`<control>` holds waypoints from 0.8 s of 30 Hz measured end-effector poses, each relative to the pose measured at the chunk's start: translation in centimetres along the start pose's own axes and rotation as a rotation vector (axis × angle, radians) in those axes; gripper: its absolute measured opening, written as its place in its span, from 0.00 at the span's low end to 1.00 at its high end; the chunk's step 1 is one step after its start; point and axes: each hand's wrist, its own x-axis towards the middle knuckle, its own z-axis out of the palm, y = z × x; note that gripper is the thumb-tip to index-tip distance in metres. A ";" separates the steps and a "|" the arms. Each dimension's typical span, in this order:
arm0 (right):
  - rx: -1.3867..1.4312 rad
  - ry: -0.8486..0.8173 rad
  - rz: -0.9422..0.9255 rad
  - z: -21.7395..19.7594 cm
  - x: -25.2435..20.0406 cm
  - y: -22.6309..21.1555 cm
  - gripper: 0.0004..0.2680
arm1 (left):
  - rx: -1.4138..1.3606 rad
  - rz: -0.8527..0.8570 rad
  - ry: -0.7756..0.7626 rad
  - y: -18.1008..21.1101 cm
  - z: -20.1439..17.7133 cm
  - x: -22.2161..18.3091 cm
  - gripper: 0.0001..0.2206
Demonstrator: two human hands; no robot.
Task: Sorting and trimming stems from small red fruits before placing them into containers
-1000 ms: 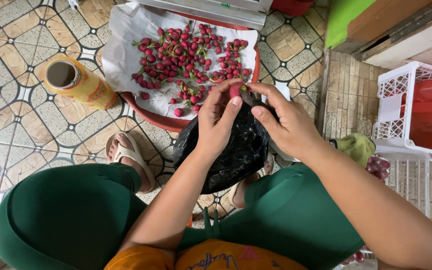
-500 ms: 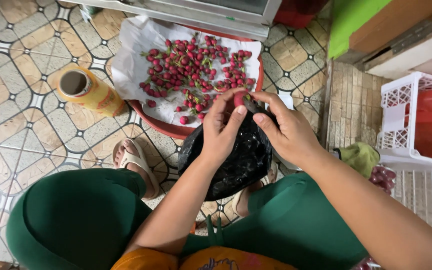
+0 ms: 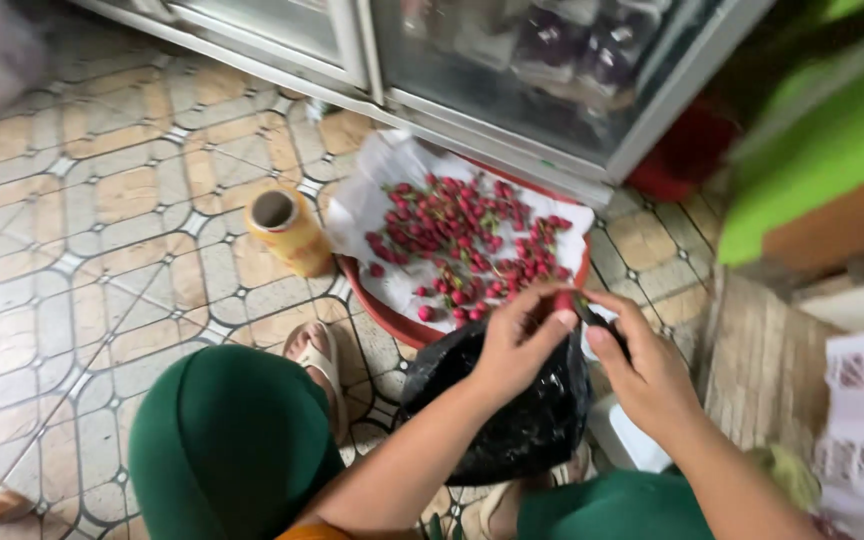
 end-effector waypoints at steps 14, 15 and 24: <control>-0.009 -0.044 0.184 -0.1 0.8 0.2 0.18 | 0.030 -0.124 -0.086 -0.4 -1.1 0.1 0.16; -0.001 -0.030 0.207 -0.1 0.9 0.3 0.18 | 0.114 -0.129 -0.051 -1.0 -1.4 0.2 0.19; -0.442 -0.552 0.315 0.3 1.3 -1.3 0.26 | -0.187 -0.177 0.241 -2.1 -3.4 1.9 0.12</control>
